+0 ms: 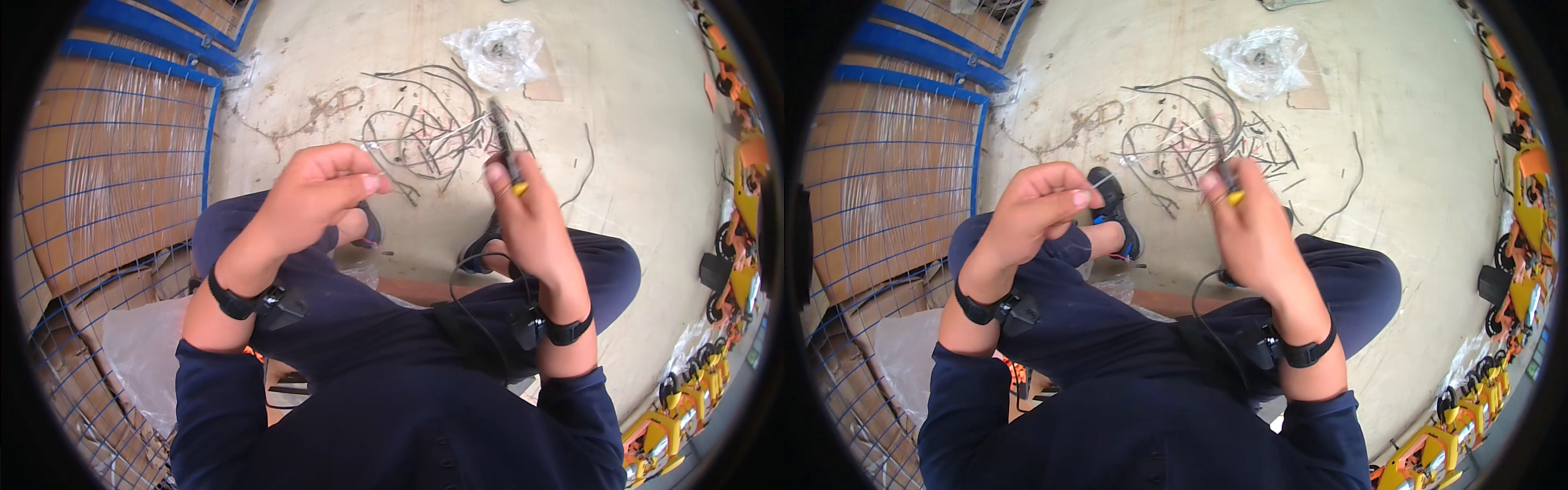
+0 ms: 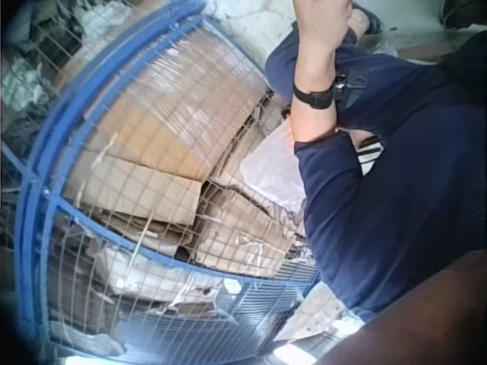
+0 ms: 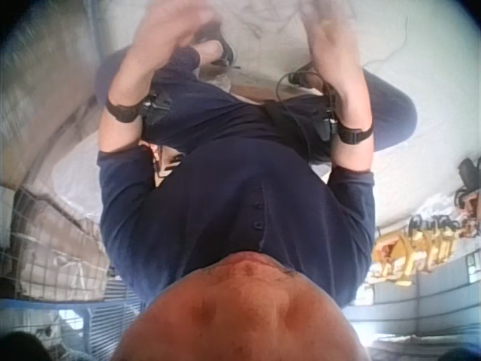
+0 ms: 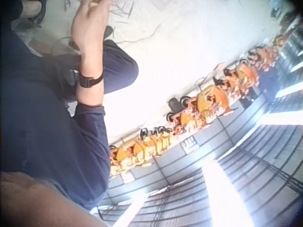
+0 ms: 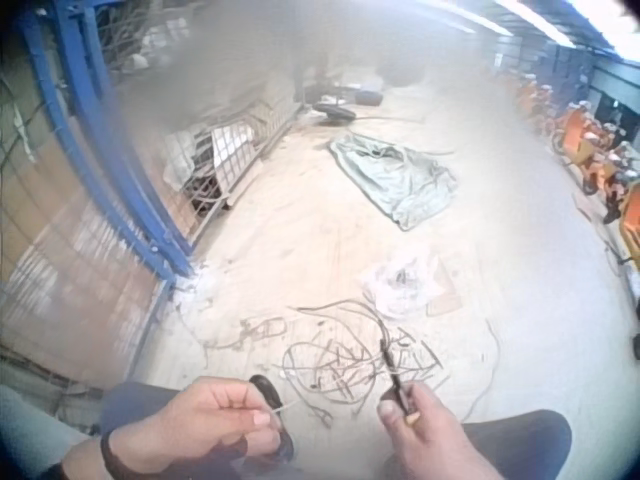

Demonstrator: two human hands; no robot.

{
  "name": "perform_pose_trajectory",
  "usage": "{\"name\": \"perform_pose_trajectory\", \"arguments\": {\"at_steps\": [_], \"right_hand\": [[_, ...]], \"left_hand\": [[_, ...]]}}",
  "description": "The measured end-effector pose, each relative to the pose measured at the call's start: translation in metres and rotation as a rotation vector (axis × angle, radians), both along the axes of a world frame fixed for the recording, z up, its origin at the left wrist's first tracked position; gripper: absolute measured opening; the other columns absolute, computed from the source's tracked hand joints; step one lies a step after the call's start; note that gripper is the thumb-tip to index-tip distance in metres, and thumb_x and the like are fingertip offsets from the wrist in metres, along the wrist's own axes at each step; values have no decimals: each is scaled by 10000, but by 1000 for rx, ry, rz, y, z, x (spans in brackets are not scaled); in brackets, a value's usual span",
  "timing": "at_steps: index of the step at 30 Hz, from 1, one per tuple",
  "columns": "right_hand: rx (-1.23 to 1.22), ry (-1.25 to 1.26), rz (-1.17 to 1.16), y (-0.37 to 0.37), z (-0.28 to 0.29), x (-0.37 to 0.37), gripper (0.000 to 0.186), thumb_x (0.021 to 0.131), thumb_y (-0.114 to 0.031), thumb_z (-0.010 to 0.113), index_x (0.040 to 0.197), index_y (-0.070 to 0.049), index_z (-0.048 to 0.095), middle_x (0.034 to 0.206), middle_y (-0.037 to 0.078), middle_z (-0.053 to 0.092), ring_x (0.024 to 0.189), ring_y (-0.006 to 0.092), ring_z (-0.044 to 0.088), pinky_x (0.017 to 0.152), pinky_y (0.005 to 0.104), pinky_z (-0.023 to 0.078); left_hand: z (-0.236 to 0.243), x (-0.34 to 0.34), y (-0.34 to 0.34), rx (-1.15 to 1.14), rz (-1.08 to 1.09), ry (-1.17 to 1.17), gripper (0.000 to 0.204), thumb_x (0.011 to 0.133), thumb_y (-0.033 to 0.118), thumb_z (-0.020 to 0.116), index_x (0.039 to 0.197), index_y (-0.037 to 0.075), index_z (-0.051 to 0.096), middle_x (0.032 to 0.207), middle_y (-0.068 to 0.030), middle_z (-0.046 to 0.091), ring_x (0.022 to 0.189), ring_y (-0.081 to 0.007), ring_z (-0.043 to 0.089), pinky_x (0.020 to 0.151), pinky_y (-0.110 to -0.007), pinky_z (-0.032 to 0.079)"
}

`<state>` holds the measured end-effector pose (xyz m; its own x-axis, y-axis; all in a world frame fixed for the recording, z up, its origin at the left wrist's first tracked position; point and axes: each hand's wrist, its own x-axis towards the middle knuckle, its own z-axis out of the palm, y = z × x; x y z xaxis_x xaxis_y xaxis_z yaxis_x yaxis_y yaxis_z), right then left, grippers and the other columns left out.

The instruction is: The person uses wire strippers to remove the insulation from several pieces of wire by hand while sitting on the floor.

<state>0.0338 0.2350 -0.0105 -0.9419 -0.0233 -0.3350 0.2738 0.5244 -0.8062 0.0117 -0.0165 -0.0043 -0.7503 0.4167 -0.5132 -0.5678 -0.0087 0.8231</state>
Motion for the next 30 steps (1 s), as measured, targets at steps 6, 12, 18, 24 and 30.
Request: {"name": "perform_pose_trajectory", "arguments": {"at_steps": [6, 12, 18, 24, 30], "right_hand": [[-76, 87, -302, 57, -13, -20, 315, 970, -304, 514, 998, 9, 529, 654, 35, 502, 596, 90, 435, 539, 272, 377], [-32, 210, -433, 83, -13, -25, 327, 963, -311, 525, 1003, 13, 529, 624, 22, 497, 574, 82, 433, 516, 270, 368], [152, 250, -458, 86, -6, -24, 316, 947, -283, 546, 1015, 24, 514, 767, 127, 591, 680, 188, 547, 639, 330, 453], [416, 509, -451, 89, -18, -25, 306, 923, -233, 578, 1063, 24, 486, 934, 215, 590, 802, 359, 589, 686, 402, 471], [526, 552, -420, 92, -18, -25, 281, 922, -221, 573, 1046, 14, 481, 932, 194, 575, 788, 341, 573, 669, 410, 458]], "left_hand": [[1, -2, -11, -27, 10, 49, 115, 872, 84, 585, 873, -29, 607, 636, 15, 524, 442, -9, 306, 392, -192, 199], [1, -1, -21, -7, 41, 64, 104, 850, 90, 606, 822, -6, 579, 683, -21, 586, 440, -9, 330, 383, -180, 226], [4, -3, -23, 68, -18, 28, 104, 854, 76, 600, 826, -24, 603, 683, -34, 601, 436, -9, 342, 387, -182, 227], [6, -4, -30, 63, -11, 32, 130, 836, 96, 616, 811, -29, 589, 658, -37, 585, 426, -11, 315, 376, -184, 215], [10, -8, -38, 94, 23, 53, 138, 833, 100, 616, 803, -31, 588, 643, -28, 570, 427, -11, 312, 369, -187, 197]]}}
